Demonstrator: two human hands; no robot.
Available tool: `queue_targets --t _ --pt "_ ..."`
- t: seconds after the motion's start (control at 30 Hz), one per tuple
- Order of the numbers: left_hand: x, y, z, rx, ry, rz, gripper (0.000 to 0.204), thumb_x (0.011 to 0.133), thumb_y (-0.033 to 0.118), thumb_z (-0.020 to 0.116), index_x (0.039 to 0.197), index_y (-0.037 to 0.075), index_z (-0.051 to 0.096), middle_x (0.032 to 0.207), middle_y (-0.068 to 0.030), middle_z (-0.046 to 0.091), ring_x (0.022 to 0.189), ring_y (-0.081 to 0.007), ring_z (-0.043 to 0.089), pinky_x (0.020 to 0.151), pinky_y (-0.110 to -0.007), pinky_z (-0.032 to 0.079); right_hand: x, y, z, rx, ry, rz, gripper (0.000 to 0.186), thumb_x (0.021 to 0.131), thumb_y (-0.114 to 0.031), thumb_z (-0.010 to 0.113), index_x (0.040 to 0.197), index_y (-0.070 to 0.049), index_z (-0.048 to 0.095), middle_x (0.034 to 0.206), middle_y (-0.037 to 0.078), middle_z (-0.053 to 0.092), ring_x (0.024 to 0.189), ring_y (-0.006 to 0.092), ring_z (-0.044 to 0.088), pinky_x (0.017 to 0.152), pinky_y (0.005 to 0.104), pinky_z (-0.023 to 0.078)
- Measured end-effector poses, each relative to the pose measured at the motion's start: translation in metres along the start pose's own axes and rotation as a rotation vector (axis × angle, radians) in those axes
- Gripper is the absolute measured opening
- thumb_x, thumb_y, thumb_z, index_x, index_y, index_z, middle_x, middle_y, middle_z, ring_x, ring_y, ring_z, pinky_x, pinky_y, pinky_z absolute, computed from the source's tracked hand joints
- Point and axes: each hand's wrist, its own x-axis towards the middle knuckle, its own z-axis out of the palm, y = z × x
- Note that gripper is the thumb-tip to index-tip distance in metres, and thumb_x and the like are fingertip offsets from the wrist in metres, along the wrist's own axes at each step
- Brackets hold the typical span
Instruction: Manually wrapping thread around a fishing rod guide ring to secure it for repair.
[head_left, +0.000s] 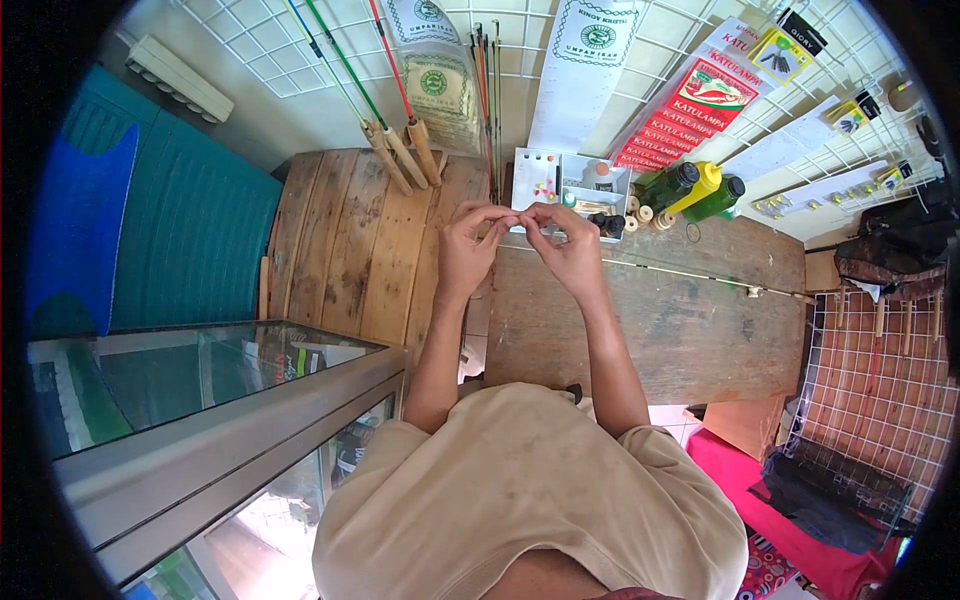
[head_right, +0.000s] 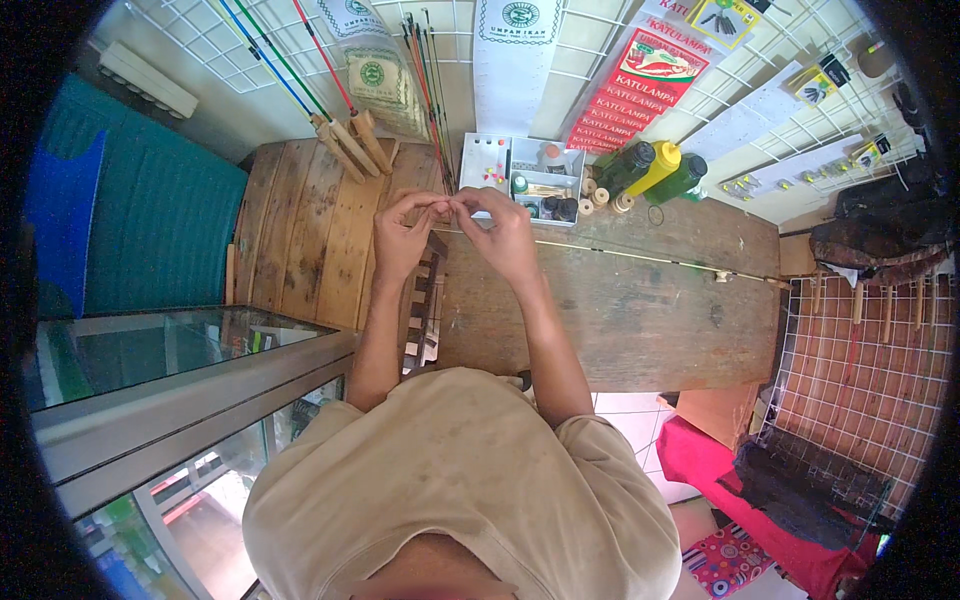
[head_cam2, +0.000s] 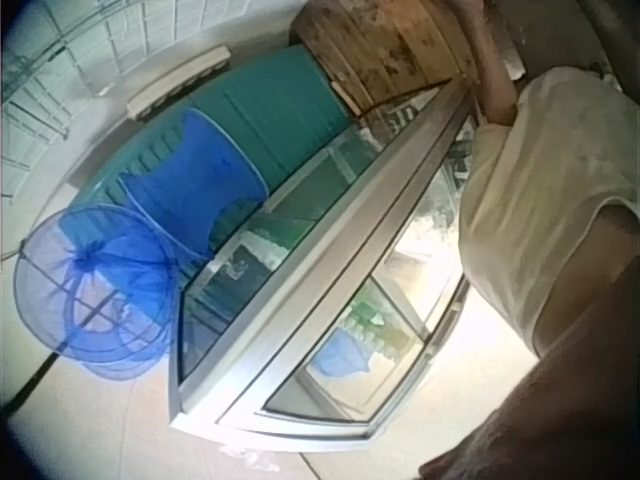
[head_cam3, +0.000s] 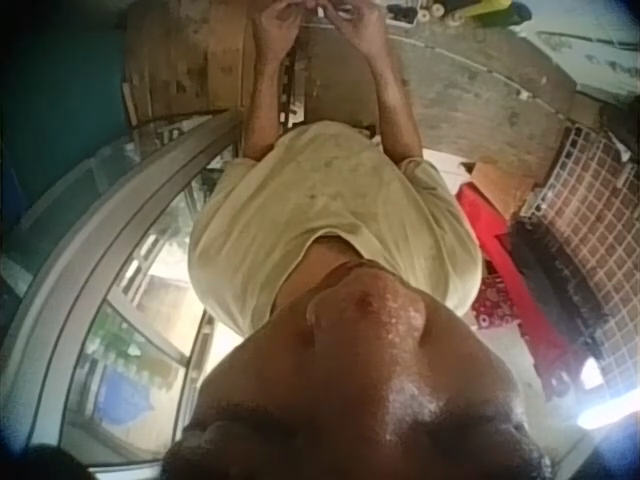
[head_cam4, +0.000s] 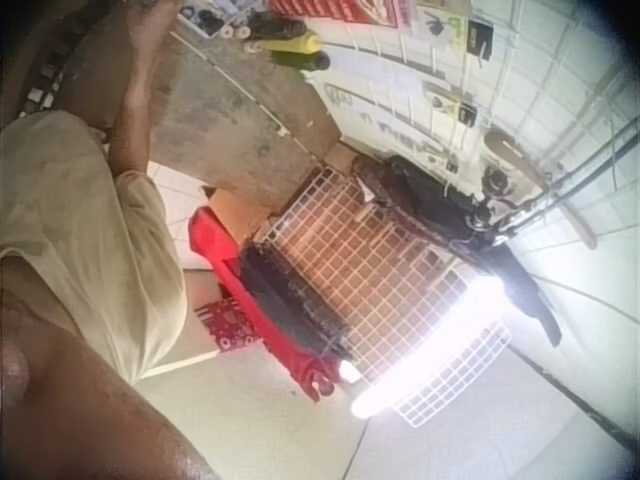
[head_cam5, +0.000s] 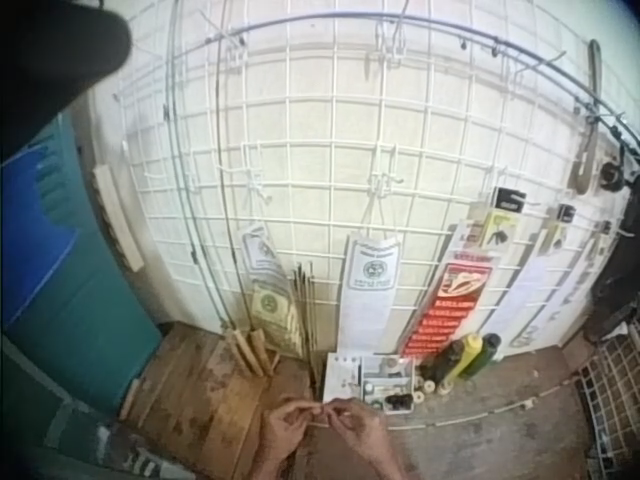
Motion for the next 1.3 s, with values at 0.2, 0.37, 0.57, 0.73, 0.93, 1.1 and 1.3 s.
queue_targets --t 0.2,0.37,0.57,0.73,0.93,1.1,1.3 --pt "0.0 0.001 -0.002 0.032 -0.026 0.013 0.011 0.078 0.008 0.072 0.089 0.006 0.071 0.084 -0.0064 0.066 0.09 -0.0197 0.06 0.079 -0.032 0.048 -0.001 0.003 0.003 -0.025 -0.041 -0.029 0.015 0.08 0.002 0.065 0.095 0.004 0.061 0.087 0.014 0.065 0.075 0.0222 0.066 0.068 0.0315 0.051" --pt "0.0 0.002 -0.002 0.059 -0.048 0.054 0.012 0.079 0.009 0.071 0.09 0.004 0.069 0.085 -0.0063 0.067 0.093 -0.0216 0.059 0.08 -0.033 0.047 -0.005 0.01 0.006 -0.002 -0.024 0.026 0.016 0.083 0.001 0.063 0.098 0.004 0.058 0.087 0.014 0.065 0.074 0.0211 0.066 0.067 0.0305 0.051" --pt "-0.002 -0.009 -0.002 0.028 -0.045 0.038 0.013 0.082 0.008 0.069 0.092 0.002 0.065 0.09 -0.0052 0.066 0.089 -0.0158 0.059 0.082 -0.03 0.044 -0.003 0.015 0.01 0.135 0.033 0.109 0.01 0.088 -0.001 0.059 0.095 0.004 0.054 0.084 0.012 0.067 0.076 0.0156 0.067 0.067 0.0274 0.051" --pt "-0.002 -0.022 -0.006 0.023 -0.063 0.015 0.011 0.084 0.008 0.067 0.093 0.002 0.065 0.091 -0.0054 0.067 0.088 -0.0142 0.059 0.082 -0.03 0.044 -0.001 0.02 0.01 0.22 0.079 0.209 0.007 0.092 -0.003 0.055 0.095 0.003 0.053 0.087 0.011 0.067 0.08 0.0132 0.066 0.073 0.0271 0.053" --pt "0.002 -0.02 -0.01 0.054 -0.005 0.015 0.015 0.082 0.008 0.066 0.096 0.006 0.069 0.092 -0.006 0.068 0.092 -0.0216 0.059 0.083 -0.032 0.046 0.0 0.036 0.012 0.461 0.134 0.277 0.01 0.096 -0.008 0.052 0.097 0.002 0.051 0.092 0.014 0.067 0.083 0.0156 0.065 0.073 0.0275 0.054" --pt "0.002 -0.028 -0.016 0.153 0.005 0.015 0.014 0.083 0.009 0.065 0.096 0.007 0.07 0.093 -0.0065 0.069 0.092 -0.0215 0.058 0.083 -0.032 0.046 0.002 0.041 0.007 0.602 0.174 0.299 0.011 0.097 -0.011 0.051 0.098 0.0 0.05 0.097 0.016 0.066 0.084 0.018 0.065 0.074 0.0293 0.054" --pt "0.003 -0.031 -0.02 0.128 0.072 -0.029 0.011 0.085 0.007 0.064 0.094 0.003 0.069 0.092 -0.0077 0.069 0.09 -0.019 0.062 0.083 -0.03 0.046 0.005 0.045 0.003 0.776 0.223 0.295 0.012 0.1 -0.014 0.045 0.099 -0.002 0.047 0.104 0.022 0.065 0.083 0.0211 0.065 0.07 0.0316 0.053"
